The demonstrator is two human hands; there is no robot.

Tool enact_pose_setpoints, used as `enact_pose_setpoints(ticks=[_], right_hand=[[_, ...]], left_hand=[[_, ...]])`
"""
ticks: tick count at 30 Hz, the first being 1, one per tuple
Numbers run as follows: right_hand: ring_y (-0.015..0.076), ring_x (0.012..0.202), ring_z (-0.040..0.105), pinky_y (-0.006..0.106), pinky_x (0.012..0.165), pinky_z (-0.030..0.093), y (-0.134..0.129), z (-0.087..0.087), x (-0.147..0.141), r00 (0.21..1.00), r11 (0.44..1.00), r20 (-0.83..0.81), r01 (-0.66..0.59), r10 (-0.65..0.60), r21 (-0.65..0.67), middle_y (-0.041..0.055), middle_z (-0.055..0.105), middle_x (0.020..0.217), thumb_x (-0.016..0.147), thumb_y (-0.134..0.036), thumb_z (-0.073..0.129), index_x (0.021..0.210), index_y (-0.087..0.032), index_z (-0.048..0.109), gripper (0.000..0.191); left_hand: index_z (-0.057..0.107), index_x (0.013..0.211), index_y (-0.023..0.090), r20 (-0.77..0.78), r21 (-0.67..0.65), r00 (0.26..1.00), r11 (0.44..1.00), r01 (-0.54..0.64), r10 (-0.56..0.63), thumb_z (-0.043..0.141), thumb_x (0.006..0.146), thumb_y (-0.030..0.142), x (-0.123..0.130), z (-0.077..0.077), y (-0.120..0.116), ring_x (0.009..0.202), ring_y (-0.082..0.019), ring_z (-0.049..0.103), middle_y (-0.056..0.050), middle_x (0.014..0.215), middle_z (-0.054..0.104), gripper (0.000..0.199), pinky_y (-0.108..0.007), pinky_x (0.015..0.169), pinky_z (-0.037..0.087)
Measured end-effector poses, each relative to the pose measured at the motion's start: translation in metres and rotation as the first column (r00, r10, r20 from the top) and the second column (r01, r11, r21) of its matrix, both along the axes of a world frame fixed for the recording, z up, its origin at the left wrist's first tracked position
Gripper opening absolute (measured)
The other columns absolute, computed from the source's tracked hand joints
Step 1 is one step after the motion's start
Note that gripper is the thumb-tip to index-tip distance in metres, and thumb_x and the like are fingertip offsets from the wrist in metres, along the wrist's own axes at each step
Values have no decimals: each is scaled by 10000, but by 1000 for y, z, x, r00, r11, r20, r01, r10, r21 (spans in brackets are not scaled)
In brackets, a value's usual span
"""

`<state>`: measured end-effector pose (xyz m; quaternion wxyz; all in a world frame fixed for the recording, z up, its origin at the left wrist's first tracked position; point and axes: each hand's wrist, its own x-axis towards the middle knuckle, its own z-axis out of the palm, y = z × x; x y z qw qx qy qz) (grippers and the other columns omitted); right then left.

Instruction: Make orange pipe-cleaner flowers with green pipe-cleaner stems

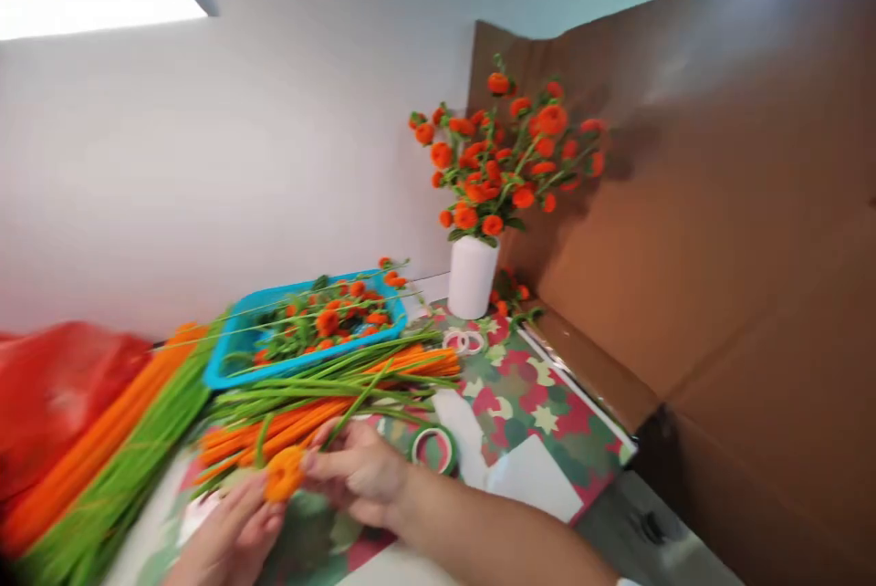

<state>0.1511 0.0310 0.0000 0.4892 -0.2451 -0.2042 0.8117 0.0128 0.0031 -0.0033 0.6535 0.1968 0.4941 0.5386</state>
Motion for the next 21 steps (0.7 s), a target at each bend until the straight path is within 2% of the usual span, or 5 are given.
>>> enact_pose_setpoints(ticks=[6,9,12,17,21], right_hand=[[121,721,646,221,660,504,-7,10,8,986,1000,167,3,-6,15,-19,657,757,519,-263,887,747,-170,580,394],[115,740,612,248,707,518,-9,10,9,887,956,369,221,-279,191,1,648,870,533,-241,872,868,-187,586,444],[116,733,587,274,734,525,-13,8,9,717,826,440,357,-541,435,-13,606,884,581,-203,839,938,-225,577,444],[181,837,619,307,757,514,-21,8,9,596,687,524,64,-608,724,36,642,863,720,-223,758,823,-203,664,141],[196,865,632,322,777,509,-23,7,11,579,616,474,64,-663,785,45,676,856,743,-191,744,860,-219,678,137]], left_hand=[[649,735,139,105,-8,994,1000,-28,29,918,402,287,6,8,2,467,-66,582,21,644,663,452,-145,449,503],[638,717,144,-32,93,995,991,-94,97,897,464,369,3,7,1,523,-94,619,27,616,646,425,-158,495,518],[650,753,156,-249,281,958,957,-69,142,813,637,384,-1,4,-5,582,-111,633,6,670,659,304,-171,524,515],[686,777,196,-463,657,840,746,110,283,705,774,223,-1,6,-13,680,-125,615,-9,755,643,33,-193,579,514],[719,825,228,-532,751,762,622,223,370,680,762,97,-1,11,-16,772,-165,649,-36,823,677,151,-241,659,544]])
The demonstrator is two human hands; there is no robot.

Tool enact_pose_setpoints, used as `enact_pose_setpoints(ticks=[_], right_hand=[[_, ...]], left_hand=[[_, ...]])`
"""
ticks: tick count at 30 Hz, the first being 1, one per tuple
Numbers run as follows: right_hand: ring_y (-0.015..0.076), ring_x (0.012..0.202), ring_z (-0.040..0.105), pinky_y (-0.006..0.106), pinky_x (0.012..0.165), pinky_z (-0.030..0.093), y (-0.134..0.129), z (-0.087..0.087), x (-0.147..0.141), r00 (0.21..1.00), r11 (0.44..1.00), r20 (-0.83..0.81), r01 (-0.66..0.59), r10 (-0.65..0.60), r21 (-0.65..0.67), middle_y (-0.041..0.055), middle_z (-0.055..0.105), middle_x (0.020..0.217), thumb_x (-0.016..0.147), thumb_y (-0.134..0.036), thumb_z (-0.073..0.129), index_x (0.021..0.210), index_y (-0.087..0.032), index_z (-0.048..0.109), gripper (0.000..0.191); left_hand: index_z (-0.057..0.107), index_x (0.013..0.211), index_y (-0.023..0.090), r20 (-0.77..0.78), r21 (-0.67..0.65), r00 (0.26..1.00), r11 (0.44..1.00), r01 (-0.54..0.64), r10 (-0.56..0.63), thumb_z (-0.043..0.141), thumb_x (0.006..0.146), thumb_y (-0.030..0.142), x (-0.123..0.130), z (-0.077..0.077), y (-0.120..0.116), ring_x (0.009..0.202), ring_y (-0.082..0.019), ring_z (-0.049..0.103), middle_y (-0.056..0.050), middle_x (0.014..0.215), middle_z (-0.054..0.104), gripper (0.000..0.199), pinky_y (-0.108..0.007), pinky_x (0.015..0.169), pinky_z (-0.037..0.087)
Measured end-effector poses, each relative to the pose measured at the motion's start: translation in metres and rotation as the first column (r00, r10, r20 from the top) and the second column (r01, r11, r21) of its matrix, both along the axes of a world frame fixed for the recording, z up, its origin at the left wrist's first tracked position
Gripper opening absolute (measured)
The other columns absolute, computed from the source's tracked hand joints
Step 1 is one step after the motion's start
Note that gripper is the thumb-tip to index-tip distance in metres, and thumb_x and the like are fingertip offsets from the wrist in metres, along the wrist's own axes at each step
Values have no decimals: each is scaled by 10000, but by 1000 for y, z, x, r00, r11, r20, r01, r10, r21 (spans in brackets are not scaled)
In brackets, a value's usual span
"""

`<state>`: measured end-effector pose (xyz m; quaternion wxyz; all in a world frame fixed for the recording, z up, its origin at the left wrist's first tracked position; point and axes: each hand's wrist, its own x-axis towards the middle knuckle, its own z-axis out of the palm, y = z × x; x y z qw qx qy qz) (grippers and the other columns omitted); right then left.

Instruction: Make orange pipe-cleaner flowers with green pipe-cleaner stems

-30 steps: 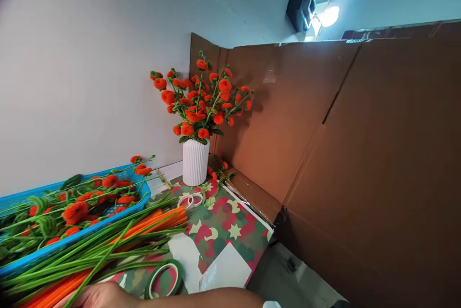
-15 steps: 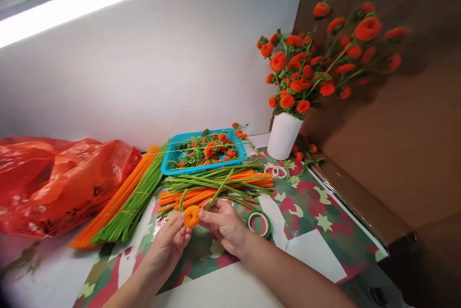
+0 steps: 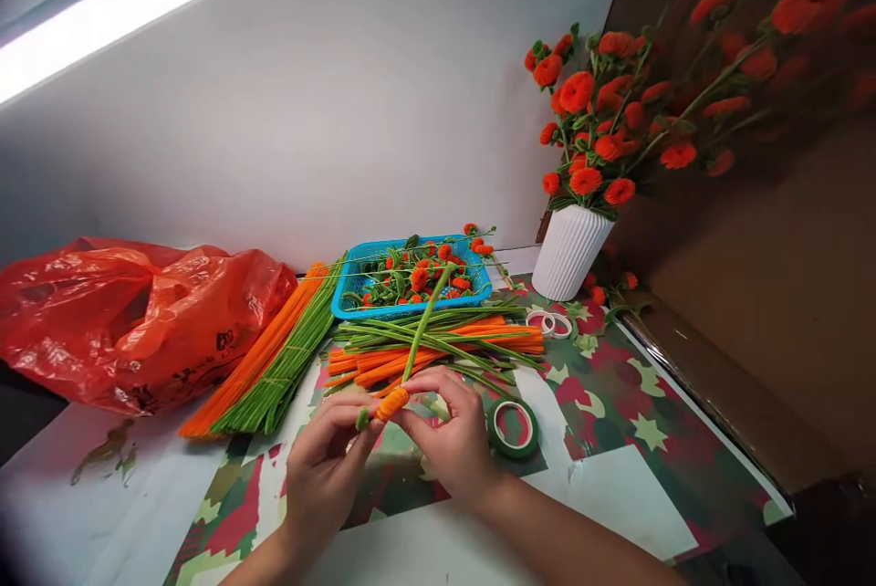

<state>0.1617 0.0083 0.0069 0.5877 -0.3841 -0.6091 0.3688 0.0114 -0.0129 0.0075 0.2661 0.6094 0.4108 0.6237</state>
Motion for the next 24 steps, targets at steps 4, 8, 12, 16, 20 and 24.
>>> enact_pose_setpoints(ticks=[4,8,12,16,20,24], right_hand=[[193,862,629,324,778,507,1,-4,3,999,999,-30,-26,27,47,48,680,868,749,-166,736,854,-235,694,133],[178,794,628,312,728,507,0,-7,5,992,998,-125,-25,33,64,18,674,836,725,-148,747,818,-249,637,177],[183,810,638,329,753,503,-2,-4,7,988,997,-143,-49,57,59,7,680,867,711,-161,760,768,-246,539,244],[186,814,623,327,728,505,-5,3,10,959,971,-197,-224,204,-85,34,641,900,784,-302,692,895,-243,553,187],[208,923,592,329,777,492,-7,9,10,910,906,-247,-381,332,-186,55,609,998,789,-404,661,1017,-237,569,297],[182,823,591,287,695,482,-5,9,6,954,927,-212,-263,209,-267,38,627,868,849,-436,595,930,-226,592,225]], left_hand=[[745,911,268,-131,116,991,993,9,6,644,731,-10,-4,2,-2,813,-188,681,-42,862,718,347,-288,743,556],[737,1024,297,-236,260,972,964,61,2,613,712,-65,-8,6,-5,823,-201,709,-48,917,748,494,-297,751,579],[716,1088,305,-304,343,952,934,97,13,632,696,-67,-9,13,-8,842,-213,720,-56,959,755,548,-301,771,588],[730,1054,311,-301,333,953,940,75,30,634,715,-39,-10,15,-8,861,-216,719,-58,966,755,496,-303,791,583],[763,957,300,-251,286,967,958,31,44,630,731,-9,-12,10,-5,858,-208,712,-58,915,754,405,-302,810,570],[773,857,262,-123,79,991,994,69,-59,657,767,121,-8,7,-2,883,-224,687,-78,921,730,203,-321,799,561]])
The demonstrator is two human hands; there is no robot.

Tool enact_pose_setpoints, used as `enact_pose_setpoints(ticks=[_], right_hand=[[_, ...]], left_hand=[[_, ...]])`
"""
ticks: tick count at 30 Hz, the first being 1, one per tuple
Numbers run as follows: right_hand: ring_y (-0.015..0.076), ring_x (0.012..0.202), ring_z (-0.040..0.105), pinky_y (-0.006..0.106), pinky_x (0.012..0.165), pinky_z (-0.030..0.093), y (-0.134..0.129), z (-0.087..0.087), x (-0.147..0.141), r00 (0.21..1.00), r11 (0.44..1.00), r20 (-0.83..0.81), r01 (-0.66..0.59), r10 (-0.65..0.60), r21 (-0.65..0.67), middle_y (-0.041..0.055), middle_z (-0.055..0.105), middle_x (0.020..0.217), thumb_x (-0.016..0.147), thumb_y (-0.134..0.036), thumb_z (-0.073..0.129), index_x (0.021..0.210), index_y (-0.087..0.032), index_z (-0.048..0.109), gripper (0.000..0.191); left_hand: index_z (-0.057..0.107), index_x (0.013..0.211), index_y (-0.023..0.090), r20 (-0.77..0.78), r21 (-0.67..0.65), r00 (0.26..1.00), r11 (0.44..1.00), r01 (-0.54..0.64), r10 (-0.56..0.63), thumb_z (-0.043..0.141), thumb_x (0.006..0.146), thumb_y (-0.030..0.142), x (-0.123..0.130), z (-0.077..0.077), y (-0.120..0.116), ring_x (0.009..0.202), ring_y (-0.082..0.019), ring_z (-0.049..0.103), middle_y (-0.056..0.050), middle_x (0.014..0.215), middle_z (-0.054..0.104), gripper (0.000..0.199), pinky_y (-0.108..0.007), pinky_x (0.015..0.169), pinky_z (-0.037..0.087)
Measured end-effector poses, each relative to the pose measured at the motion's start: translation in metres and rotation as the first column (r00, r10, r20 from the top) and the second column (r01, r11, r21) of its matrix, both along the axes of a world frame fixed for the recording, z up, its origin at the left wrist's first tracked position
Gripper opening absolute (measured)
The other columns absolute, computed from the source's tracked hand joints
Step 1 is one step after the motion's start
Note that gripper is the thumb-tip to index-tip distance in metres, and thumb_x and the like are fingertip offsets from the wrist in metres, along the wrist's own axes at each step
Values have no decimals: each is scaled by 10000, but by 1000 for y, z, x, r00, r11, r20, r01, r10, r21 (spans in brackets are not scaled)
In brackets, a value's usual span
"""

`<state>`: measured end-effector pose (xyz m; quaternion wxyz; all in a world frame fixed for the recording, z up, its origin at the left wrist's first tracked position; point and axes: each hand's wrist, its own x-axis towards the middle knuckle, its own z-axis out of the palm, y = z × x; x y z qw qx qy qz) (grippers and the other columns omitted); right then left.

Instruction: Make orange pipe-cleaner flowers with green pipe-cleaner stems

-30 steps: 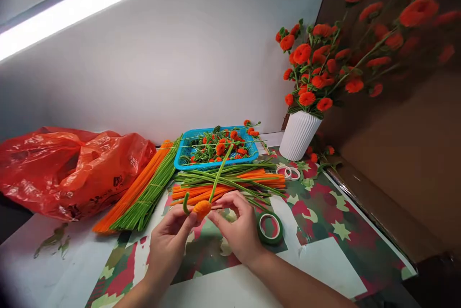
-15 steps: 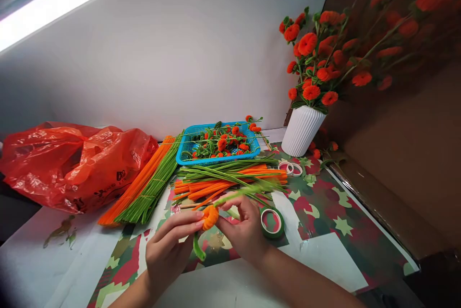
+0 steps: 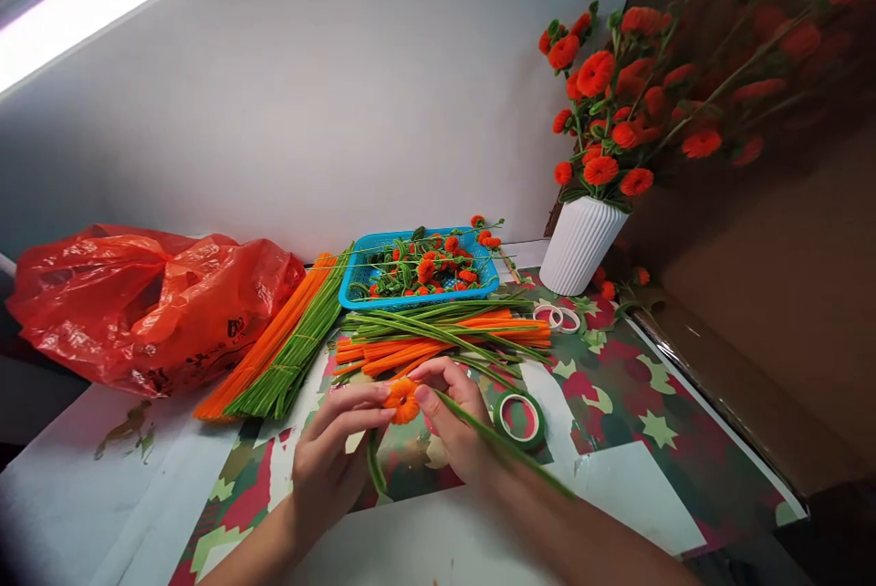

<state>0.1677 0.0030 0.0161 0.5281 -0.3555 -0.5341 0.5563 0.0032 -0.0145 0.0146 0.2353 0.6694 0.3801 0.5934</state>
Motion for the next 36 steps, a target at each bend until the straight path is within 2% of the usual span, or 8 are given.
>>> enact_pose_setpoints(ticks=[2,5,7,9,16,25,31,36], right_hand=[[158,733,579,257,625,464,1,-2,-2,997,997,30,73,-73,11,17,614,790,864,-427,584,897,-226,581,204],[137,687,572,240,602,457,1,-5,-4,987,991,91,126,-130,55,6,611,775,880,-383,572,898,-223,566,161],[137,698,581,245,626,467,0,-7,-3,977,985,150,138,-152,104,12,620,797,885,-344,566,908,-219,566,127],[143,718,596,259,663,477,0,-9,-3,965,975,196,140,-174,174,16,629,812,880,-308,570,913,-218,568,95],[155,738,609,271,671,487,0,-12,-4,973,979,188,103,-136,178,16,627,798,849,-281,607,901,-221,575,85],[179,714,660,311,689,538,9,-9,-8,988,964,-149,7,-48,-266,46,712,767,708,-452,749,823,-180,715,298],[192,847,681,329,804,545,7,-8,-9,996,985,-84,-6,-8,-170,47,732,924,590,-259,855,926,-215,710,368],[188,834,668,323,789,547,3,-10,-9,997,991,-61,40,-48,-131,45,712,911,663,-304,814,964,-219,701,333]], left_hand=[[748,866,248,182,-223,983,975,16,26,673,786,218,6,1,1,874,-220,680,-67,924,707,114,-292,725,566],[711,896,226,401,-569,909,809,149,114,726,743,370,13,1,3,765,-209,697,-42,877,693,211,-231,569,542],[705,883,204,487,-662,862,704,259,142,765,682,435,16,-1,4,633,-183,686,-32,827,696,312,-224,526,525],[702,895,193,552,-679,816,661,320,172,790,641,456,16,-3,4,547,-151,659,-28,812,704,376,-229,535,526],[703,838,167,686,-626,681,684,374,255,829,601,407,20,1,4,571,-115,627,-6,748,693,360,-203,529,532],[667,818,149,739,-640,575,631,437,351,836,597,338,17,-1,11,628,-104,648,-6,759,702,336,-172,534,542],[682,813,143,693,-673,618,641,369,372,837,594,334,15,-2,10,643,-102,646,-10,776,708,329,-186,581,556],[687,782,147,688,-666,634,654,360,352,841,596,315,17,-1,8,666,-109,651,-12,778,706,294,-183,582,544]])
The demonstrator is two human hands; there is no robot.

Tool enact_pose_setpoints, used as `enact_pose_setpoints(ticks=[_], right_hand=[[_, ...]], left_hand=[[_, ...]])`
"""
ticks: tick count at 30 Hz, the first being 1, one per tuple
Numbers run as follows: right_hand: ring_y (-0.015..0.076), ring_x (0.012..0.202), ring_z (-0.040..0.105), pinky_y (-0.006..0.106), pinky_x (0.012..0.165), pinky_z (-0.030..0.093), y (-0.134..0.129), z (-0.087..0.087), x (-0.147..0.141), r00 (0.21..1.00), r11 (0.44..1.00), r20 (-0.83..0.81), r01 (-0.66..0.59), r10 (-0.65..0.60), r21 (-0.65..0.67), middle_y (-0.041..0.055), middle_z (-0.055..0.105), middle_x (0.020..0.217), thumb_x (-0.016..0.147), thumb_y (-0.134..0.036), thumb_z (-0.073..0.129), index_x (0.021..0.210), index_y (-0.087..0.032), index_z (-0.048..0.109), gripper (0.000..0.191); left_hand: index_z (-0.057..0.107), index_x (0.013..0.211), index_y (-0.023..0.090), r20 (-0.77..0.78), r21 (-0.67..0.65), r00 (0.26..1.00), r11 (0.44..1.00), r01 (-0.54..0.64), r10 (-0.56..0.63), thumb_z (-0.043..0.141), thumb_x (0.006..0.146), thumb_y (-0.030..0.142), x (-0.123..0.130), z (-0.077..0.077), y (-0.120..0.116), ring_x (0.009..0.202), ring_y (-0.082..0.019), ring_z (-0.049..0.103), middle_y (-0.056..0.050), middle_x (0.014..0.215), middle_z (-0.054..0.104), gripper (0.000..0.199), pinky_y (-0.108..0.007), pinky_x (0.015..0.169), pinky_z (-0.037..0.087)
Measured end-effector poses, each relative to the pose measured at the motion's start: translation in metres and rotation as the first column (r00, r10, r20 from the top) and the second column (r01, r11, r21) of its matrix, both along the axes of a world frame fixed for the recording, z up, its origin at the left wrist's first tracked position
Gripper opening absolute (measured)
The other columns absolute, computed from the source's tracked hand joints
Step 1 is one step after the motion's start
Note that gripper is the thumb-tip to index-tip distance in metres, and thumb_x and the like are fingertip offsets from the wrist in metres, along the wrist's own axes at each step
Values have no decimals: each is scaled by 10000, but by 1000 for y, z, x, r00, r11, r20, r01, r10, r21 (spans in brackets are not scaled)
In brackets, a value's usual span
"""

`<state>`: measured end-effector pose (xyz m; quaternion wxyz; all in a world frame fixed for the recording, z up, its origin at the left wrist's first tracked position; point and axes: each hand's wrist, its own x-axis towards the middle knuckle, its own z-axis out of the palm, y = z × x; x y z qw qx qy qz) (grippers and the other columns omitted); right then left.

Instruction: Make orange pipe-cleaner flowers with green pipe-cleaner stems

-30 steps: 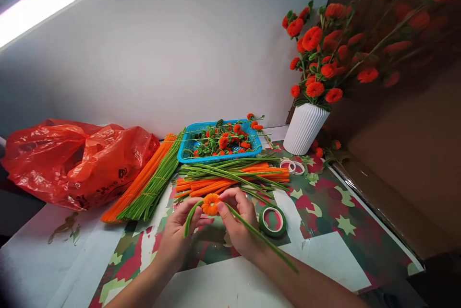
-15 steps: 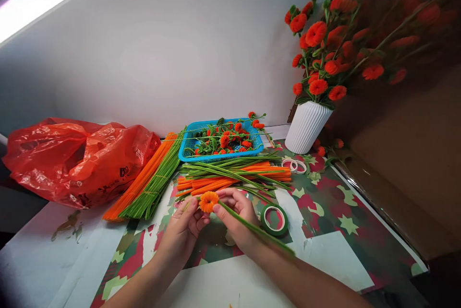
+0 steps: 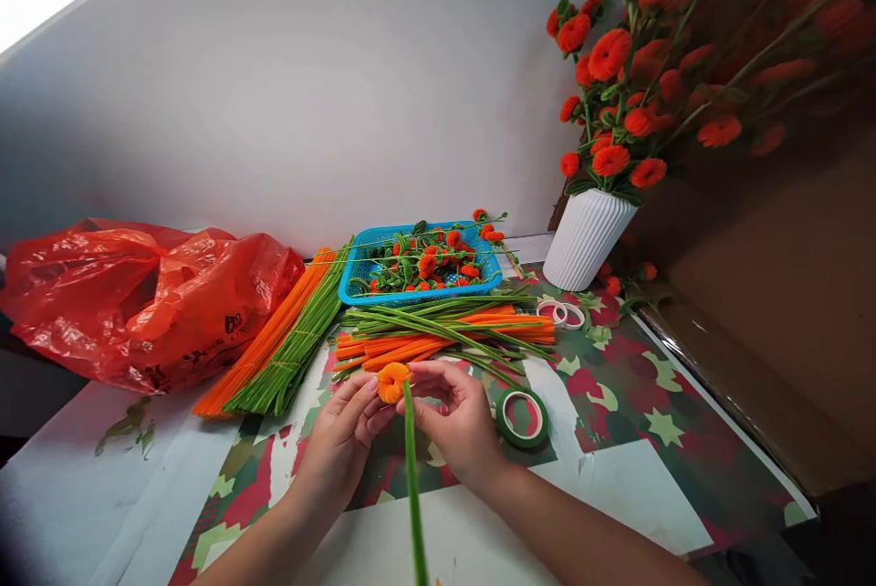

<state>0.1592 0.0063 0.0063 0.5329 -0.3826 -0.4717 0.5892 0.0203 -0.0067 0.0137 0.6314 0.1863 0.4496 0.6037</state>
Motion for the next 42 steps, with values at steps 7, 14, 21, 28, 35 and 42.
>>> enact_pose_setpoints(ticks=[7,14,21,28,35,42], right_hand=[[207,873,657,308,761,544,-5,10,4,985,987,132,90,-108,136,65,705,937,790,-357,696,996,-217,699,248],[160,669,613,242,578,500,-4,11,3,968,986,196,143,-157,84,28,657,682,830,-397,622,816,-178,688,229],[88,524,510,181,442,399,1,11,4,992,989,115,75,-60,-126,2,603,647,734,-479,706,718,-154,662,328],[121,583,599,205,506,438,4,13,5,969,930,-229,-162,87,-330,16,659,704,677,-502,756,793,-164,675,367],[131,616,595,223,544,444,2,12,7,963,928,-215,-222,161,-300,22,650,692,689,-467,745,809,-155,691,339],[93,521,552,200,470,415,2,8,8,977,942,-166,-180,137,-282,-8,601,652,655,-430,776,767,-143,662,329]], left_hand=[[665,718,151,-72,44,996,998,50,-47,844,585,311,3,2,-2,635,-121,640,5,691,677,274,-207,574,536],[610,711,162,-177,41,965,979,202,-191,805,632,392,1,2,-4,482,-95,570,29,521,620,312,-177,475,449],[661,777,144,-151,5,940,951,311,-306,774,661,462,1,2,-4,450,-95,554,26,479,591,357,-181,456,444],[677,768,134,-89,26,950,953,302,-299,804,639,427,1,2,-3,458,-85,567,31,502,590,344,-170,460,461],[604,721,156,72,-58,961,961,272,-267,855,544,404,3,7,-3,426,-91,566,55,497,561,395,-182,426,469],[561,717,171,128,-22,942,949,315,-310,841,581,380,2,1,-4,437,-96,576,58,511,559,375,-191,429,483]])
